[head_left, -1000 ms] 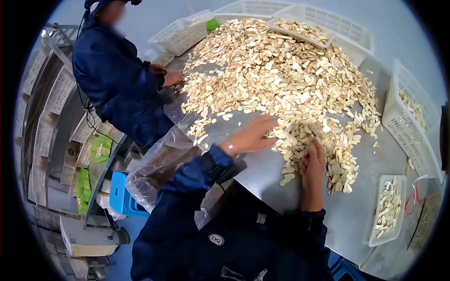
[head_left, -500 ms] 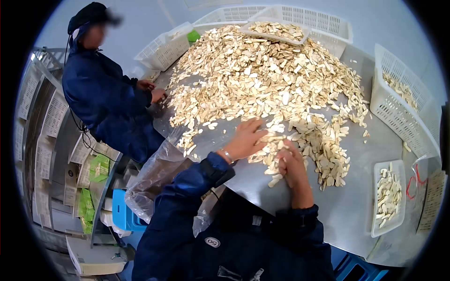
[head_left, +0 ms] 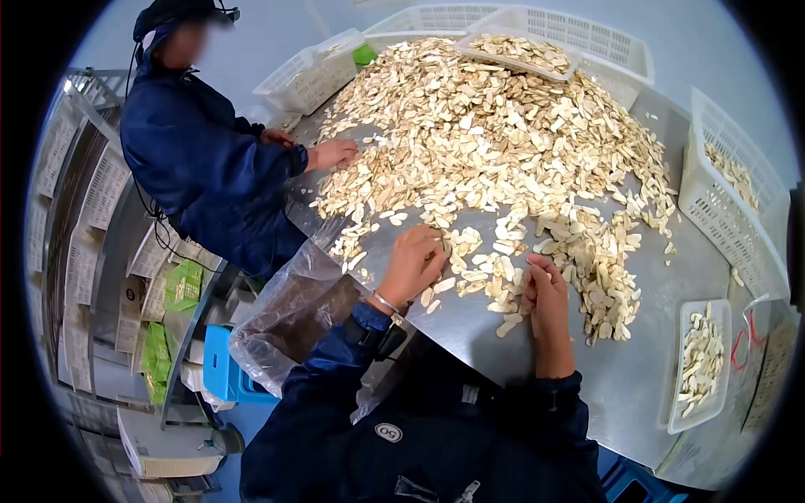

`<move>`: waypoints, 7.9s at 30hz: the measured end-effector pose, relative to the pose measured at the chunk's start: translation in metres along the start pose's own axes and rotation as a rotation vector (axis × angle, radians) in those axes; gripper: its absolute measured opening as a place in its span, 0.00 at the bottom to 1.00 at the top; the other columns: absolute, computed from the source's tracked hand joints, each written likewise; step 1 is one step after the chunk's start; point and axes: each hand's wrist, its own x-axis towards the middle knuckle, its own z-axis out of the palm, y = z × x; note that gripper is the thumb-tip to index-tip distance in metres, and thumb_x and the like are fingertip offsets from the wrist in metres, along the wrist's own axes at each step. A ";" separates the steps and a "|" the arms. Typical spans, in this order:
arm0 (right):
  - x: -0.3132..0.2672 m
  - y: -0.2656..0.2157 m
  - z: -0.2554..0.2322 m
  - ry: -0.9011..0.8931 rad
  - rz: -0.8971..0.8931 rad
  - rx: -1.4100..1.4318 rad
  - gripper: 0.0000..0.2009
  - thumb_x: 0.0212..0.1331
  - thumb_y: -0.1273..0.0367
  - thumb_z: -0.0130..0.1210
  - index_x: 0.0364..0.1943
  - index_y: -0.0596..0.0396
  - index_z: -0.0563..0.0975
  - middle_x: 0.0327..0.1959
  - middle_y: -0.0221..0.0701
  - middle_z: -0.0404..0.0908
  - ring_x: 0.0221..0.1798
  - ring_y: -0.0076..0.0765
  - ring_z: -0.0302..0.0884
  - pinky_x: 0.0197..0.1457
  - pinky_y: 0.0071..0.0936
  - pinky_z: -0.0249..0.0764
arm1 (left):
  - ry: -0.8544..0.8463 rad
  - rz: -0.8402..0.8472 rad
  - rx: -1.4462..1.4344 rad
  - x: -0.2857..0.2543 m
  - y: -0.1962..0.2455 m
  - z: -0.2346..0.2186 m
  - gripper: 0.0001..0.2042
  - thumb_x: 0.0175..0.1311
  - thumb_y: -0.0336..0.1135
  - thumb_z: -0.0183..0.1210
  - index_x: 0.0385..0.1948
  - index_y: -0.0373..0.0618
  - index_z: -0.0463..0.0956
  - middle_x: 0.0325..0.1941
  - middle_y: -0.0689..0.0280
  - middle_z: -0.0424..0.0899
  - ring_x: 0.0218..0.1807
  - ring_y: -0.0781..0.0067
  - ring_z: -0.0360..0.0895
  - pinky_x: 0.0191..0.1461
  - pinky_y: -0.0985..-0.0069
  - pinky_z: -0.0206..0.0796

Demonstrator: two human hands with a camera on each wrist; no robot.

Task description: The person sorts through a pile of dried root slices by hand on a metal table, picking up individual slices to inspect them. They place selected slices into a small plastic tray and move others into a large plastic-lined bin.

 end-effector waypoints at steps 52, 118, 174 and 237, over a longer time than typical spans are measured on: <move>-0.013 -0.010 0.012 -0.151 0.149 0.024 0.12 0.70 0.66 0.52 0.51 0.56 0.78 0.31 0.24 0.73 0.26 0.17 0.65 0.23 0.16 0.59 | -0.248 -0.094 -0.079 0.017 0.037 -0.011 0.04 0.61 0.33 0.61 0.34 0.46 0.80 0.29 0.60 0.80 0.28 0.58 0.76 0.33 0.66 0.70; -0.011 0.003 0.013 -0.137 0.062 -0.025 0.07 0.68 0.71 0.53 0.46 0.55 0.78 0.28 0.23 0.75 0.26 0.18 0.70 0.27 0.19 0.66 | 0.168 -0.263 0.126 -0.038 0.030 0.000 0.07 0.59 0.28 0.63 0.38 0.41 0.82 0.30 0.59 0.82 0.33 0.59 0.81 0.36 0.67 0.73; -0.023 0.012 0.031 -0.030 -0.409 -0.635 0.11 0.60 0.68 0.62 0.44 0.56 0.81 0.28 0.29 0.83 0.30 0.21 0.77 0.35 0.24 0.74 | 0.140 -0.472 -0.749 -0.025 0.087 0.048 0.10 0.66 0.28 0.63 0.46 0.36 0.80 0.35 0.66 0.84 0.36 0.79 0.83 0.37 0.82 0.74; -0.020 0.003 0.030 -0.201 0.187 0.154 0.09 0.70 0.63 0.51 0.45 0.53 0.75 0.33 0.25 0.75 0.29 0.19 0.69 0.26 0.15 0.63 | 0.165 0.022 0.189 0.011 -0.001 -0.005 0.06 0.56 0.24 0.61 0.34 0.44 0.81 0.34 0.62 0.83 0.41 0.58 0.78 0.48 0.66 0.71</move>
